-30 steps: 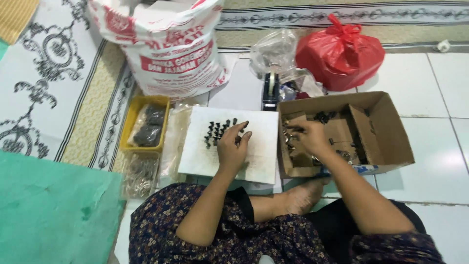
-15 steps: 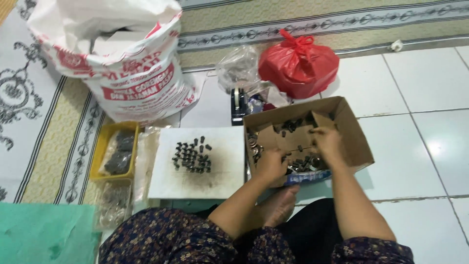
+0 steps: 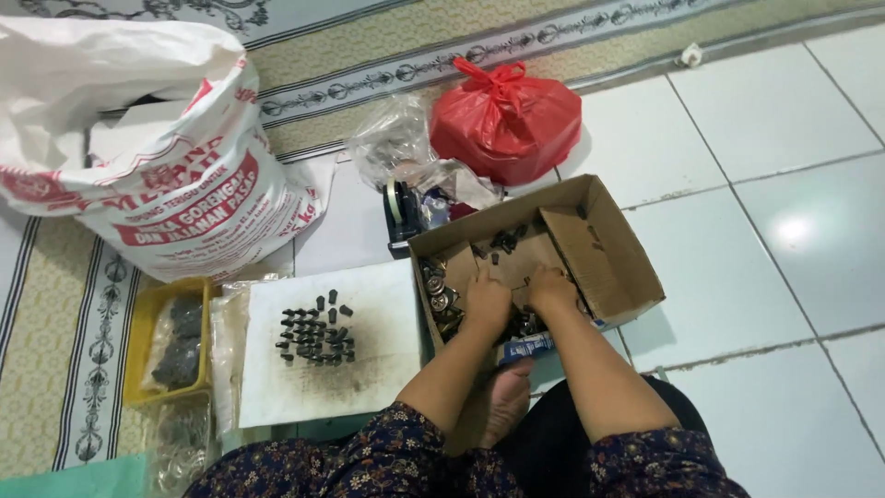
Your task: The person is picking small black plastic pins and either placing them into a cardboard box or inserting them into a foam block.
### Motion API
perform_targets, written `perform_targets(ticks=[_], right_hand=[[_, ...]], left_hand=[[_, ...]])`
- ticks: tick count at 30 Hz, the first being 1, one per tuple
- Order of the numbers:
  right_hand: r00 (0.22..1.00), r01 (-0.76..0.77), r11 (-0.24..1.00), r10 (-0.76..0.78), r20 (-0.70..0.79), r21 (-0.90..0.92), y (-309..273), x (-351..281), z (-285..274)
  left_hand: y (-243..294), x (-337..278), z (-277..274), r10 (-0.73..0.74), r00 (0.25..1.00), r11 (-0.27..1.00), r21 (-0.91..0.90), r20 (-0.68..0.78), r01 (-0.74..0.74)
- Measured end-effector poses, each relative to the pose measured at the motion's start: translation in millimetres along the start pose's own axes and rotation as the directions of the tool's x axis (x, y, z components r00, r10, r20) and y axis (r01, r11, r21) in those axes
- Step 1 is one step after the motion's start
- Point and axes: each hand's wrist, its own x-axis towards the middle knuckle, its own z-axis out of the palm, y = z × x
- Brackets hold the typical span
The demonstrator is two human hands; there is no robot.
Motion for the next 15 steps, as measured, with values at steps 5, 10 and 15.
perform_targets(ticks=[5, 10, 15], right_hand=[[0.992, 0.059, 0.985, -0.077, 0.103, 0.163, 23, 4, -6], [0.962, 0.089, 0.996, -0.091, 0.257, 0.019, 6, -28, -54], [0.997, 0.032, 0.984, -0.044, 0.066, 0.176, 4, -41, -81]], left_hand=[[0, -10, -14, -0.022, 0.998, 0.996, -0.082, -0.063, 0.017], [-4, -16, -22, -0.094, 0.996, 0.947, -0.306, 0.005, 0.092], [-12, -20, -31, -0.201, 0.976, 0.851, -0.479, 0.078, 0.214]])
